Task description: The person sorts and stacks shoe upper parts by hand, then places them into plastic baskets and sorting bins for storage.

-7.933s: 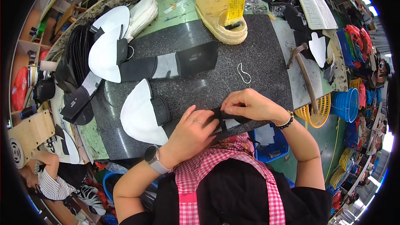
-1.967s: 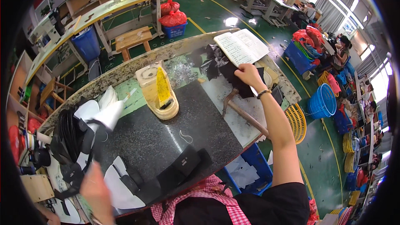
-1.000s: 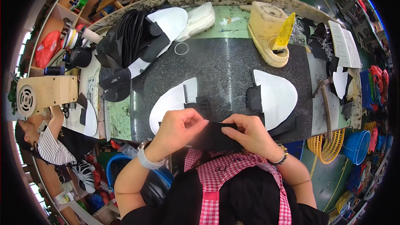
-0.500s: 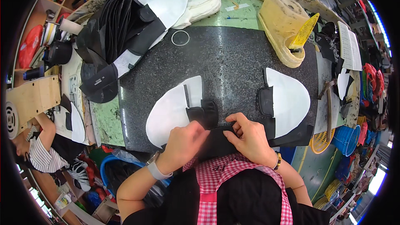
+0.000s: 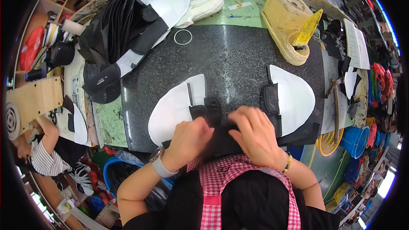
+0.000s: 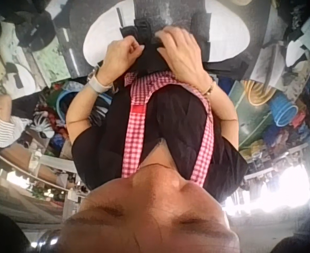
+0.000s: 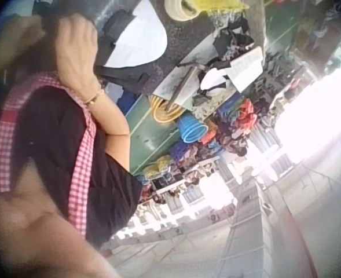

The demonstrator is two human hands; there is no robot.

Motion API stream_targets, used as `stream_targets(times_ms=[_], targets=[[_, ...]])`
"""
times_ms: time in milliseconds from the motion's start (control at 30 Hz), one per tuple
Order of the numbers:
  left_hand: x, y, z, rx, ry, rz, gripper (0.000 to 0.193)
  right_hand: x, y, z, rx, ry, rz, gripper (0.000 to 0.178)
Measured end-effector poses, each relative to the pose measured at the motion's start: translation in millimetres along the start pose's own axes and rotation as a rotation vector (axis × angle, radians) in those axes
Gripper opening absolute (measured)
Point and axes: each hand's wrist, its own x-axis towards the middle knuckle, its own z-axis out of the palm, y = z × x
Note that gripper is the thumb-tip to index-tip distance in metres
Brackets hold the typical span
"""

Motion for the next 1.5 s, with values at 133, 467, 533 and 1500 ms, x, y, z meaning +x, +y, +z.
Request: stream_targets(times_ms=[133,467,533,1500], targets=[[-3.1,11.4,-6.4,0.184,0.048,0.039,0.016,-19.1,-2.3,9.8,-0.007,-0.153,-0.215,0.031],[-30.8,22.5,-11.4,0.449,-0.247,0.44,0.043,-0.3,20.0,-0.2,0.529,-0.245,0.194,0.012],[-35.3,18.7,-8.9,0.525,-0.243,0.498,0.041,-10.4,16.2,-1.8,0.42,-0.205,0.009,0.015],[129.9,-105.2,-180.3,0.591,0.254,0.272,0.015,-110.2,101.5,-134.7,0.045,0.606,0.152,0.027]])
